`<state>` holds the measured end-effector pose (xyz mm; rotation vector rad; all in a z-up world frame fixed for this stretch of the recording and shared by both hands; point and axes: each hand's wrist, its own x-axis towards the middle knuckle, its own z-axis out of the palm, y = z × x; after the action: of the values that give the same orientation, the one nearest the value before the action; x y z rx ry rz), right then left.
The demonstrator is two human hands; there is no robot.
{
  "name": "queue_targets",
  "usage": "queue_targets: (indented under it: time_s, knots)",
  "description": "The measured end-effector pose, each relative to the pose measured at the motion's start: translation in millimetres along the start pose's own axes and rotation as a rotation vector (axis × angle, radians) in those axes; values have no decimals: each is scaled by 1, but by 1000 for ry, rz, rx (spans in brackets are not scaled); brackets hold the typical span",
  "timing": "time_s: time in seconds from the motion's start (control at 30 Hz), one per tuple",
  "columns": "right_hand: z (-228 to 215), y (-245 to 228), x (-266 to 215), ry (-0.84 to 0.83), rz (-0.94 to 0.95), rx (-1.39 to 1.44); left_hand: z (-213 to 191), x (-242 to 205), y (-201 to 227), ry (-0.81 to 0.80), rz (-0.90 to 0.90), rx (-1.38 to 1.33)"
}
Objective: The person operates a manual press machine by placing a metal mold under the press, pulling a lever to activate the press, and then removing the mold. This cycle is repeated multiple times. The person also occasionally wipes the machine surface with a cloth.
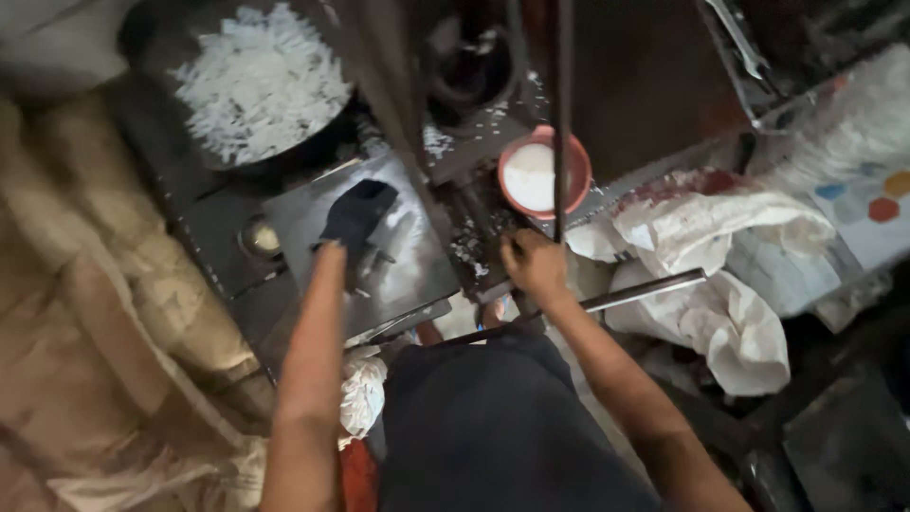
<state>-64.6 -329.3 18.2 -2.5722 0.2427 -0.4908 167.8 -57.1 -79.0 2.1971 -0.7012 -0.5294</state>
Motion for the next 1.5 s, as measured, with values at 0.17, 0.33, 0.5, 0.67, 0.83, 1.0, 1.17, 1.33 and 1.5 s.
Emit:
queue_targets:
  time_s: [0.17,0.33,0.5,0.67,0.83,1.0,1.17,1.33,1.5]
  knots:
    - [0,-6,7,42,-32,17,-19,-126,-1,20,-207,-402]
    - [2,-9,2,26,4,-33,14,-178,0,238,4,-613]
    - [6,-10,2,0,107,-28,48,-172,-25,495,-9,-319]
    - [6,-11,-2,18,121,8,70,-146,-52,182,-50,-1420]
    - [-4,-9,3,28,80,50,37,-129,11,184,-309,-1355]
    - [-7,-11,3,9,101,66,-47,-138,105,250,105,-206]
    - [-7,-6,-5,30,9,89,-22,-123,150,178,34,538]
    - [-4,-1,2,51,-44,84,-5,-101,136,175,-3,649]
    - [-7,-6,1,61,-83,21,3,-96,121,91,-59,525]
